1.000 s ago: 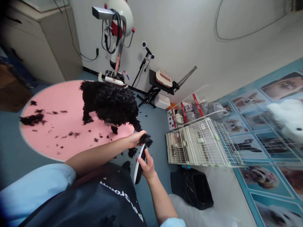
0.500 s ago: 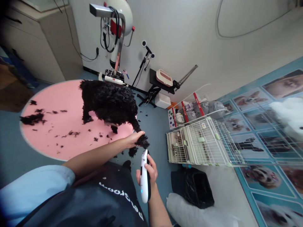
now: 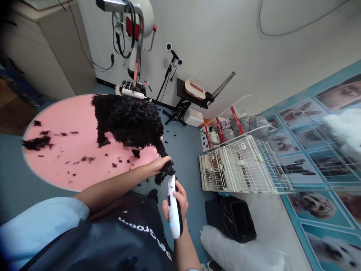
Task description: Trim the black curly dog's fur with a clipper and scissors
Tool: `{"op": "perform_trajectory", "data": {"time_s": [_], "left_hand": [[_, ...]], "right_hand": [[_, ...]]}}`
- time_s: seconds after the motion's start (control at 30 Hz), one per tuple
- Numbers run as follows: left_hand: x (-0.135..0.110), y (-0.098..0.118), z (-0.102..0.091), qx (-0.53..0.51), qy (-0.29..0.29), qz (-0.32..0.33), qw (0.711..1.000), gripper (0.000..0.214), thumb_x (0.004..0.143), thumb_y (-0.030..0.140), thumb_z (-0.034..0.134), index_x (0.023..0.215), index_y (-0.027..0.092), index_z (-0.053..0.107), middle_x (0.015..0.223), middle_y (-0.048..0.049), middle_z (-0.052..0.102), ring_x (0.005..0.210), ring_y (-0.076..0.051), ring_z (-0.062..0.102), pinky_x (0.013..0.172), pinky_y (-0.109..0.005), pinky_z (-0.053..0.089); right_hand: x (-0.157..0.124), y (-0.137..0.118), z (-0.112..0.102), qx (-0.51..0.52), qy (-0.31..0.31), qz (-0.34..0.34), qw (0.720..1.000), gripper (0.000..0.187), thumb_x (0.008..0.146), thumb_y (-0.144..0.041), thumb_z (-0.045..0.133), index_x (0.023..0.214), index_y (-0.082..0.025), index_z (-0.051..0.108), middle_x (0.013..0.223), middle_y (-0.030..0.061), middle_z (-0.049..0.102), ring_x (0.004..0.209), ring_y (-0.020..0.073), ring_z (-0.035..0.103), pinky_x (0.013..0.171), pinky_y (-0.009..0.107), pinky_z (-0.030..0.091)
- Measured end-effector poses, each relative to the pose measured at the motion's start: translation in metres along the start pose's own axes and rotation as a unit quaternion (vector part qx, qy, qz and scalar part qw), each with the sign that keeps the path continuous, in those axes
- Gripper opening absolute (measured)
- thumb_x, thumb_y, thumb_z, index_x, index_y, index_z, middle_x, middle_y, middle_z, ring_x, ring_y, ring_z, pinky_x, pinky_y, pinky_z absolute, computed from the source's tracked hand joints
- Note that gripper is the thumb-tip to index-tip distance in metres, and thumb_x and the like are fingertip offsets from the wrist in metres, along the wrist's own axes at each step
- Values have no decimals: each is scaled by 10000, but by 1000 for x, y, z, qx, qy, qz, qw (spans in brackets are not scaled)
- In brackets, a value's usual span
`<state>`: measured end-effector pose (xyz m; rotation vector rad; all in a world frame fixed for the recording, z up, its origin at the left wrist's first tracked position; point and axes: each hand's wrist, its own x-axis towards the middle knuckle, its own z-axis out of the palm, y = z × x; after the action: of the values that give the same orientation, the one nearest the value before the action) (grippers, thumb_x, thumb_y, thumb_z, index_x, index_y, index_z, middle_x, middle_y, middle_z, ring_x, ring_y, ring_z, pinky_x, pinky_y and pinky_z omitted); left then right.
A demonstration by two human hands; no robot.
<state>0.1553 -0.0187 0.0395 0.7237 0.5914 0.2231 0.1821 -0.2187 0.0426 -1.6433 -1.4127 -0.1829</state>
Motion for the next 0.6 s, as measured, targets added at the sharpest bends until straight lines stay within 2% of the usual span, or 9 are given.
{"op": "perform_trajectory", "data": {"time_s": [0.13,0.23,0.4,0.5,0.6], "left_hand": [[1,-2,-2,12,9,8,1000,139,748,271,541,658,177,494,568,10,520,464,-105,464,438,-219,363],[0,-2,-3,23,13,13,1000,163,744,269,553,633,178,474,549,15,502,447,-100,443,436,-223,344],[-6,1,-1,4,14,-13,1000,140,751,267,538,654,179,489,570,10,523,457,-109,466,449,-229,355],[-7,1,0,9,13,-12,1000,136,745,274,541,658,184,488,565,11,522,468,-119,473,458,-238,359],[-5,-2,-3,36,12,21,999,141,738,272,542,648,188,472,558,25,499,476,-112,449,468,-235,346]], "right_hand": [[7,0,9,17,-34,4,999,445,764,-186,660,1165,-244,476,1375,175,527,1072,263,672,659,333,617],[11,-1,8,13,-73,-4,997,402,775,-228,650,1142,-249,487,1357,168,554,1087,274,670,734,375,612],[8,-4,6,-14,-25,-3,1000,433,766,-196,644,1158,-256,472,1340,162,558,1080,274,667,746,403,610],[10,-7,14,-43,-29,-33,998,432,750,-194,664,1141,-249,489,1326,162,569,1116,289,651,772,416,609],[21,-10,17,-61,-47,-26,997,410,762,-194,652,1135,-250,490,1333,154,571,1123,278,652,821,423,601]]}}
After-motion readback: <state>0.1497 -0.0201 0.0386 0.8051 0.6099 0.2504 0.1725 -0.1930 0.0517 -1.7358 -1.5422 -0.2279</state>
